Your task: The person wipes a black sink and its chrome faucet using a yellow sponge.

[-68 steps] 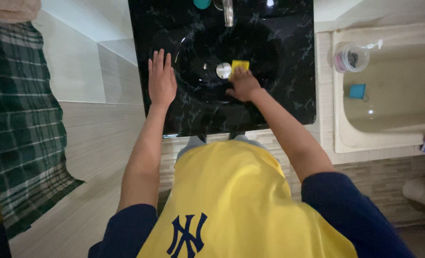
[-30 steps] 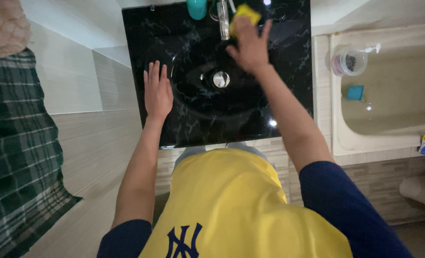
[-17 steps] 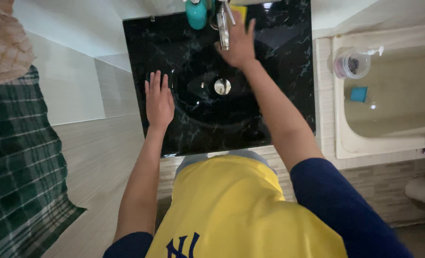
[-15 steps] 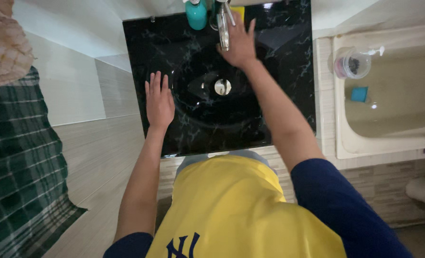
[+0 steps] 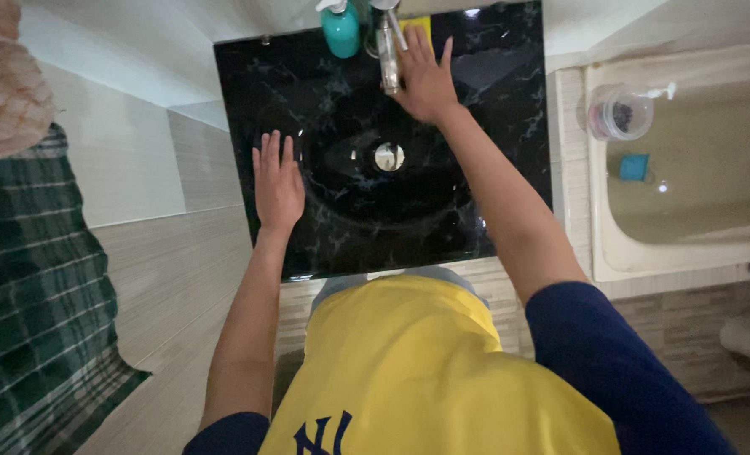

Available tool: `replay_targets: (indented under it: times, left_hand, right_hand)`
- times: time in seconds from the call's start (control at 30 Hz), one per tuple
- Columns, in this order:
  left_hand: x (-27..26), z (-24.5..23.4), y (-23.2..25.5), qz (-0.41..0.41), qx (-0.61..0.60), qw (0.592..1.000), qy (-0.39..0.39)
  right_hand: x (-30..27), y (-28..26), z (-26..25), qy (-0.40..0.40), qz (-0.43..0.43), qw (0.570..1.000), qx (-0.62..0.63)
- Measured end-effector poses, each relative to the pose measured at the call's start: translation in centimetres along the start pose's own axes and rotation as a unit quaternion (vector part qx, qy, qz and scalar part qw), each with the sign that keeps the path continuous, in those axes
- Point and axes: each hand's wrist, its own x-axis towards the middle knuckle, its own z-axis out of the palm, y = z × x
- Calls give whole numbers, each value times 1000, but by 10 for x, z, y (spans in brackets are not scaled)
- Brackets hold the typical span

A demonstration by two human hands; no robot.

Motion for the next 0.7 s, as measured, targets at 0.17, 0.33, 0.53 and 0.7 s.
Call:
replay_targets:
  times: [0.17,0.33,0.53,0.7]
  left_hand:
    - [0,4,-1,14,0,1000,18]
    - [2,2,2,3,-16,1000,0]
    - [1,3,4,8,-18,1000,12]
    - [2,2,6,2,8,1000,2]
  right_hand:
    - [-61,41,-27,-11,38,999,12]
    - [-54,96,-60,-24,176,984,-8]
    - [-14,52,-41,-50,93,994,-12]
    - [-69,49,-43,6,11,1000,22]
